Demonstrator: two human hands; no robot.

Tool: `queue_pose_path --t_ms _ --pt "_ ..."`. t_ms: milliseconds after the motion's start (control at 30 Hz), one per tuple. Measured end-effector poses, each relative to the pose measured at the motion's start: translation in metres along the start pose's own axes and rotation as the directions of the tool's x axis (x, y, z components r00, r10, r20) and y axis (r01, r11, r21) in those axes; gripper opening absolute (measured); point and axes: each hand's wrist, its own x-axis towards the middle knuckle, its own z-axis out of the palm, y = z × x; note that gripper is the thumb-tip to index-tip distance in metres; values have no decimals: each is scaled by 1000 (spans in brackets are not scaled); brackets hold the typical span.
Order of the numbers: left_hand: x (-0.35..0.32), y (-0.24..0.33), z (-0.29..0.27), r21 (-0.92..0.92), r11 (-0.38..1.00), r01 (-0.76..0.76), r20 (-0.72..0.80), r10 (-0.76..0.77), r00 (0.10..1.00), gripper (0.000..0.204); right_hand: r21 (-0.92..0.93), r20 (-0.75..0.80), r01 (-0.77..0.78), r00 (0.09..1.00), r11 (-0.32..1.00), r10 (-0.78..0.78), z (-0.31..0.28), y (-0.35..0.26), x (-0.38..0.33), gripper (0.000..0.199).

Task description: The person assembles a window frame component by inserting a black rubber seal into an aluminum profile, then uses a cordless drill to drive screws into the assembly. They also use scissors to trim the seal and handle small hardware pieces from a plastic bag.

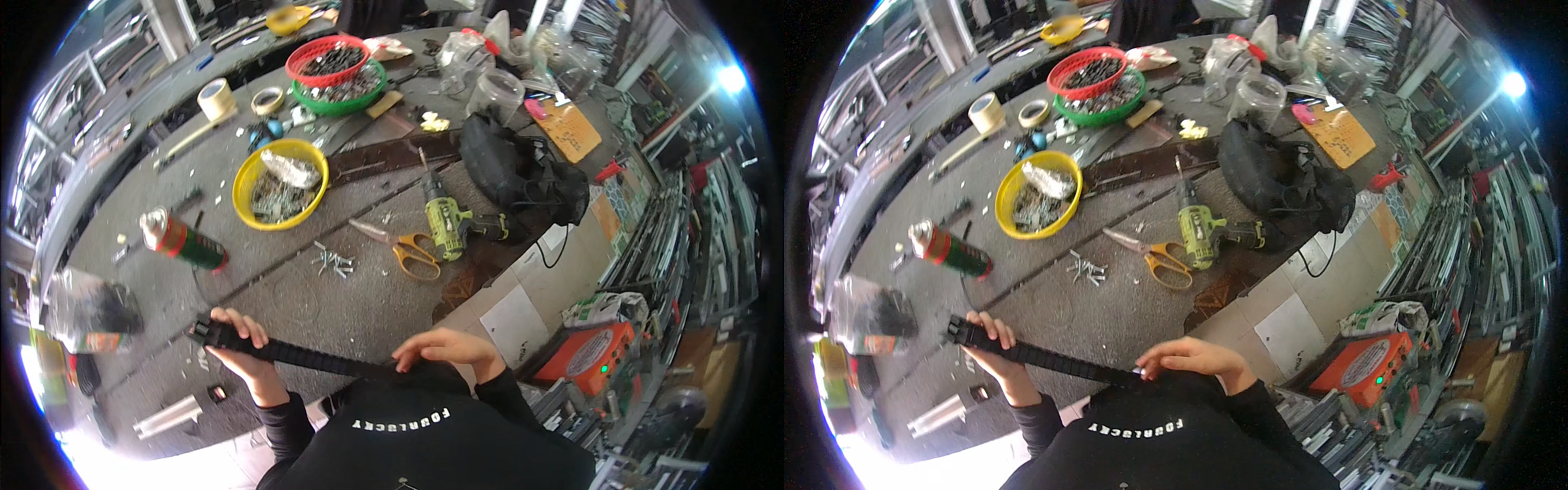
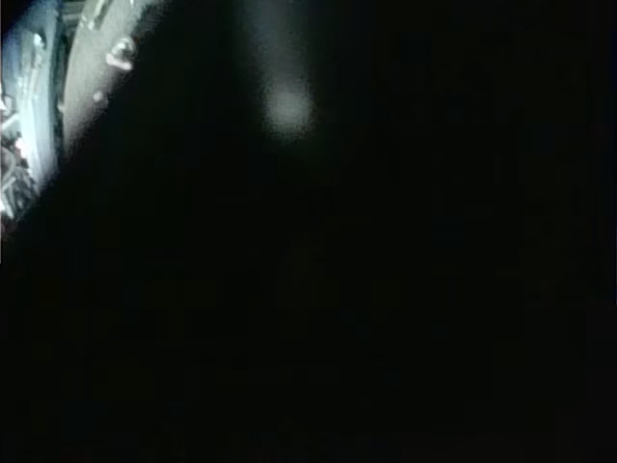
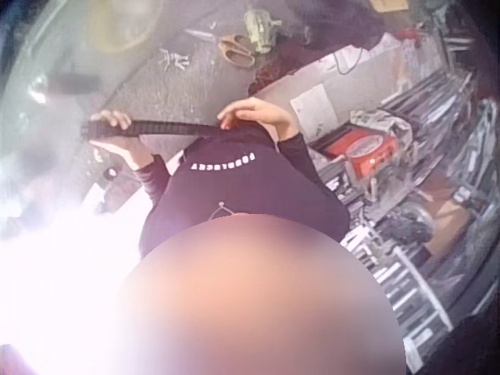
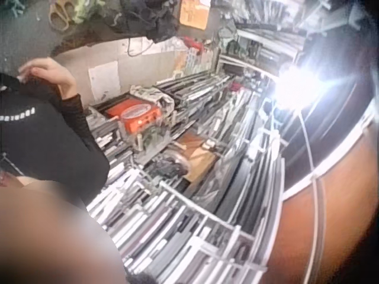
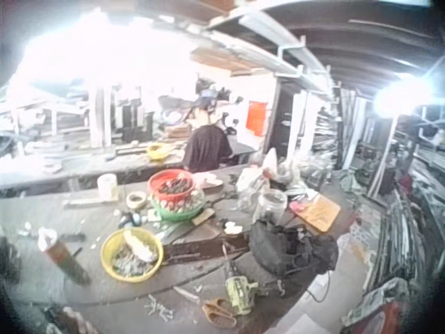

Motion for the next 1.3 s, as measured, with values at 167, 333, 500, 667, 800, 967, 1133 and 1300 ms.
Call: queue_pose_path --t_ms 167,333,500,667,800,967,1133,1300 --pt "20 -38 -11 -512 845 154 232 -36 972 26 498 -492 -69 799 864 347 -22 192 -88 47" --pt "14 -79 23 -726 564 393 333 -212 919 10 779 -620 62 -82 624 781 30 377 -207 29" --pt "7 -92 68 -752 419 508 445 -245 861 37 822 -569 -8 -31 569 822 91 415 -238 22" --pt "-18 -110 120 -744 250 619 623 -72 779 54 817 -577 38 32 576 816 46 419 -268 28" --pt "-64 -170 190 -743 208 636 658 57 751 21 774 -629 182 105 607 770 -43 447 -346 33" --pt "-107 -258 312 -709 165 686 686 -64 725 13 472 -775 747 99 469 624 -209 392 -439 43" --pt "-101 -298 421 -718 343 606 592 -158 791 46 189 -977 695 65 693 202 -355 211 -476 38" --pt "-80 -325 483 -694 604 392 401 -128 907 50 164 -979 644 197 747 45 -420 50 -465 36"
